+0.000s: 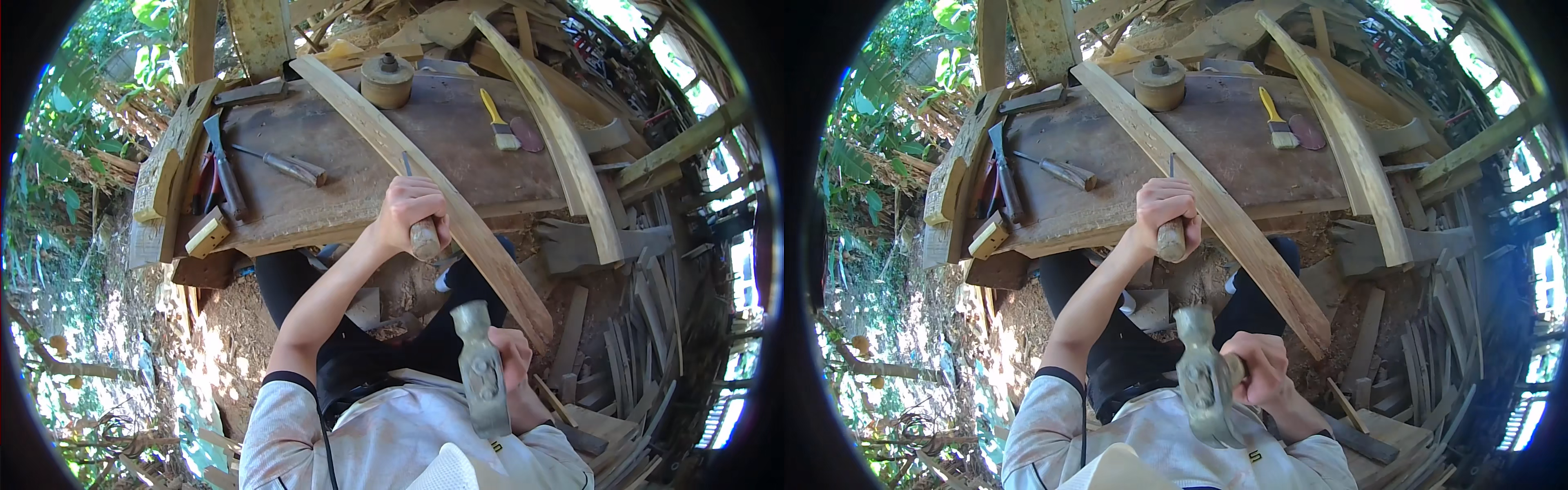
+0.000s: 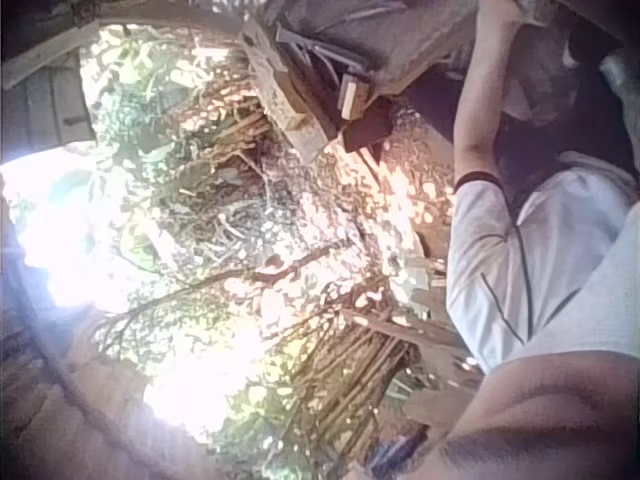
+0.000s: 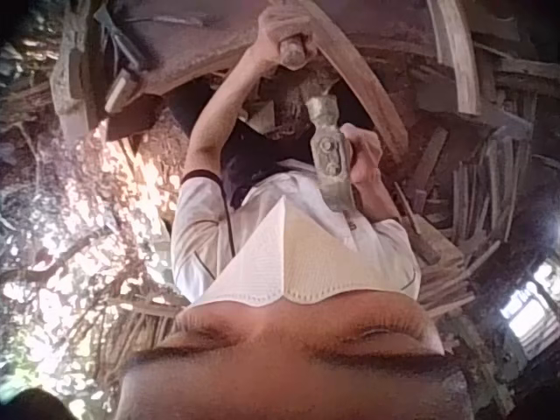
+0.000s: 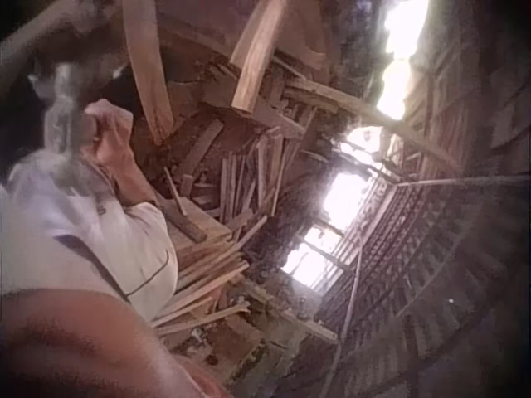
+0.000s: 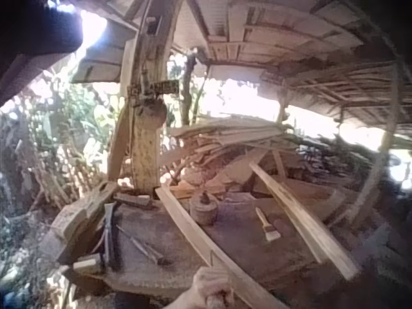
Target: The person uses a chisel and hammer to carve a groove along a long wooden plank. They repeatedly strike the chisel to remove wood shavings and then use a sanding block to smooth the carved area.
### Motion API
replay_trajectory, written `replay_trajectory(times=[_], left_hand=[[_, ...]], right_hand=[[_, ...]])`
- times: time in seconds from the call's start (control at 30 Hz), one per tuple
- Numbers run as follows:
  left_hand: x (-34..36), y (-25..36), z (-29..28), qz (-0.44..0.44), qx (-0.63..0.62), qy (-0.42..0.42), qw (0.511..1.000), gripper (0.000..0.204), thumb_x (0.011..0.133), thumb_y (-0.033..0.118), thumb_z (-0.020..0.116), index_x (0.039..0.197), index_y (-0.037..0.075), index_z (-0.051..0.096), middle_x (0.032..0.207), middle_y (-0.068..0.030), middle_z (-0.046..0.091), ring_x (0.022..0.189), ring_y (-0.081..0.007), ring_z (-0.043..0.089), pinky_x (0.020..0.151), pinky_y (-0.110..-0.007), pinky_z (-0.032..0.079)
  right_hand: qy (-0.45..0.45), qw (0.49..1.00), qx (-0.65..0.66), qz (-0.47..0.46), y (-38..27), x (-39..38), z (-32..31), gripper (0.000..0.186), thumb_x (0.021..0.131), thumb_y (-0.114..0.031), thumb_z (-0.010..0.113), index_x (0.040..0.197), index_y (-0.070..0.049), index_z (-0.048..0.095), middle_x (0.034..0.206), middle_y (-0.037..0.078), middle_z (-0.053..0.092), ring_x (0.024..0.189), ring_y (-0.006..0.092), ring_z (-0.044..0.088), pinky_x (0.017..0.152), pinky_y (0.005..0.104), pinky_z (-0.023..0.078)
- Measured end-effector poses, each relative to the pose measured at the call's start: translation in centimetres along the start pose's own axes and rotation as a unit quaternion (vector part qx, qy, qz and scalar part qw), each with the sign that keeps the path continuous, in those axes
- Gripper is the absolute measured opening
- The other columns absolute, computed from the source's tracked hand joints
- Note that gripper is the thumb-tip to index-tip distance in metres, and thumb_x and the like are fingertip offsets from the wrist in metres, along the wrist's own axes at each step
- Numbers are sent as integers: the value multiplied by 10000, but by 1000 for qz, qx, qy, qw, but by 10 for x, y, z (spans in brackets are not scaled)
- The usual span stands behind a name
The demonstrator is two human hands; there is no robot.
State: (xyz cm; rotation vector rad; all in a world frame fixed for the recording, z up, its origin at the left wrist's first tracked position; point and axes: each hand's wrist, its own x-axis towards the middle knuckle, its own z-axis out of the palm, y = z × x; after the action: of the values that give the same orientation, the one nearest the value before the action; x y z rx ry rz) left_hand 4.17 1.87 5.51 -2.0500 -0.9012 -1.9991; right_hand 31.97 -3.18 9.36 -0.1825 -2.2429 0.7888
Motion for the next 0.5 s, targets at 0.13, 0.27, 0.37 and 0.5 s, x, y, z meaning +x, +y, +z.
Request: replay_trajectory(times=[0.13, 0.27, 0.37, 0.5], left_hand=[[-1, -2, -3, -7, -7, -11, 1000, 214, 574, -57, 586, 618, 63, 415, 548, -57, 401, 439, -272, 451, 443, -353, 363], [-1, -4, 0, 1, 9, 5, 1000, 220, 572, -54, 595, 618, 63, 416, 549, -64, 413, 440, -277, 443, 442, -352, 358], [-9, -5, -1, -6, 23, -26, 999, 248, 555, 41, 709, 635, 84, 479, 571, -49, 522, 490, -274, 545, 481, -368, 434], [-8, -13, -3, 3, 34, -27, 999, 262, 545, 51, 722, 629, 88, 477, 575, -42, 528, 492, -265, 540, 484, -364, 428]], right_hand=[[-62, 987, 7, 150, 11, 8, 17, 173, 884, -117, 707, 1001, -36, 608, 748, 109, 610, 557, 279, 619, 498, 367, 470], [-19, 999, 40, -29, 31, -16, 24, 184, 916, -147, 700, 1022, -26, 611, 764, 125, 631, 596, 330, 647, 523, 384, 489], [-72, 982, 41, 172, 27, -16, 36, 172, 929, -190, 717, 962, -59, 610, 736, 90, 612, 550, 278, 623, 488, 370, 473], [-30, 999, 44, 3, 39, -17, 35, 211, 883, -157, 727, 1009, -25, 620, 714, 119, 611, 578, 321, 642, 512, 379, 485]])
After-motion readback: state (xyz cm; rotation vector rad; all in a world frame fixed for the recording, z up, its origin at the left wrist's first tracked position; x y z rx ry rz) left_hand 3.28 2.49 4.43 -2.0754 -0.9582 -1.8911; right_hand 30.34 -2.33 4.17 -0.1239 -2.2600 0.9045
